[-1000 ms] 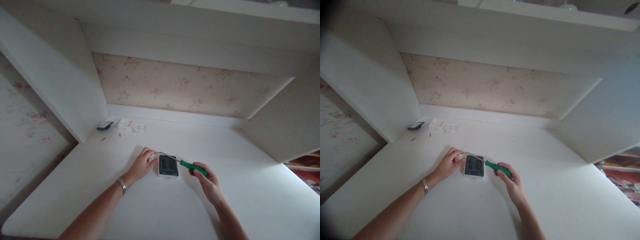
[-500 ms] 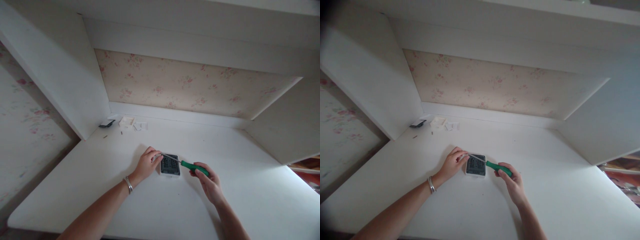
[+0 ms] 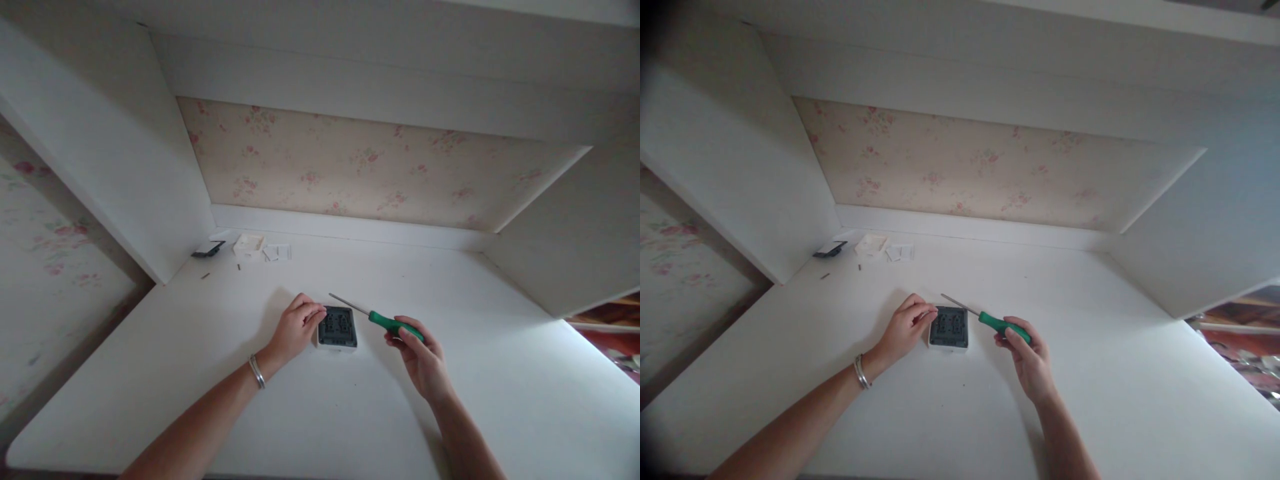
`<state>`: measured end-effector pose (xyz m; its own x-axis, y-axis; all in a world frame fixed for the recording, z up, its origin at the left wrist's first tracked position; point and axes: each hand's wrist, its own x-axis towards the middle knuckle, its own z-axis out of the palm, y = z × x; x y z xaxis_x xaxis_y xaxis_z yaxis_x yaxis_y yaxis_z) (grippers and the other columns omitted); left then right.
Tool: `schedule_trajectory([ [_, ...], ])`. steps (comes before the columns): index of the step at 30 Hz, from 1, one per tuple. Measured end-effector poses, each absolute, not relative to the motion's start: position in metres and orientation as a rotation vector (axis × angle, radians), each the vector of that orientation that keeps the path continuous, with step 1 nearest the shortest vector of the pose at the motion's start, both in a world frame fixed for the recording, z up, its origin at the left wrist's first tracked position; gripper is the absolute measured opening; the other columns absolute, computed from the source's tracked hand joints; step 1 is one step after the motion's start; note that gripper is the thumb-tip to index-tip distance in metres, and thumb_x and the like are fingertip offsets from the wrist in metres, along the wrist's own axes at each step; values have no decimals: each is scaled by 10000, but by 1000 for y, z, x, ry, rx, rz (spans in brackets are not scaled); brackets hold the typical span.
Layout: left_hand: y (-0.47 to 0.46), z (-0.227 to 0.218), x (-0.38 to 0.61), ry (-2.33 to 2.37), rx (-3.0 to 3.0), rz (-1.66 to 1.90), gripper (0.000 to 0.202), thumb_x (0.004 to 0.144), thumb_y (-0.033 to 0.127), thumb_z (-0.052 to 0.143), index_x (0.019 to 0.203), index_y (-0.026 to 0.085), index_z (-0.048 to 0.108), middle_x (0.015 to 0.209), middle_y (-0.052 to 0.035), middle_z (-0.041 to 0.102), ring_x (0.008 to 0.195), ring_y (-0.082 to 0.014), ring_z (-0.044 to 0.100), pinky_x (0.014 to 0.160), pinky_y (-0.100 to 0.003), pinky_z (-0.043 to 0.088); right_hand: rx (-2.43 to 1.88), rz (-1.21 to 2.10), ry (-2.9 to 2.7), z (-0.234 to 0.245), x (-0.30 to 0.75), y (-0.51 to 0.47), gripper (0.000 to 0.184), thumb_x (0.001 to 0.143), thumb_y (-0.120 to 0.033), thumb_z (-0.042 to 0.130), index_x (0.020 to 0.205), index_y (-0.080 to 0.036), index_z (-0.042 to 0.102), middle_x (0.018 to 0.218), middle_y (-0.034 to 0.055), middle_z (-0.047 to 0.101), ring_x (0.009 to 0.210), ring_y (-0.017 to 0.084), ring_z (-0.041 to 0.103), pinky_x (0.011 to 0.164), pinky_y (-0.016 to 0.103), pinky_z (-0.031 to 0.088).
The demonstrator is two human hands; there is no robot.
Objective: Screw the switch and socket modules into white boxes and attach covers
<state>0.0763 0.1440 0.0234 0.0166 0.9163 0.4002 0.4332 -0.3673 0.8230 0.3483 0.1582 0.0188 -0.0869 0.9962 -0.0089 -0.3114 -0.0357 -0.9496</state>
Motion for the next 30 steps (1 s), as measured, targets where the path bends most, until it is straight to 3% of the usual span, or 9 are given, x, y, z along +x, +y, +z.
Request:
schedule_trajectory([
  [6,149,26,99,1301,1815,1245,153,869,310,599,918,223,715,870,-28,481,816,-143,526,718,-246,462,-928,1373,-913,25,353,164,231,778,-290,673,989,-200,651,756,40,691,673,153,646,616,254,524],
  [12,166,23,111,1474,2020,1073,88,811,305,677,875,320,737,854,-9,518,878,-176,497,859,-354,381,-925,1359,-877,28,359,166,227,784,-290,664,990,-197,648,755,45,686,659,153,639,591,259,518],
  [16,172,22,114,1558,2073,1001,83,789,328,697,849,375,732,869,2,517,897,-186,476,862,-378,345,-934,1360,-877,28,362,168,218,790,-287,657,988,-198,647,752,46,682,657,151,632,575,254,507],
  [30,172,19,118,1585,2176,1070,66,776,301,714,810,354,733,841,4,522,851,-173,458,806,-351,320,-921,1366,-902,28,362,169,193,811,-290,631,987,-212,646,749,43,665,654,154,599,565,277,484],
])
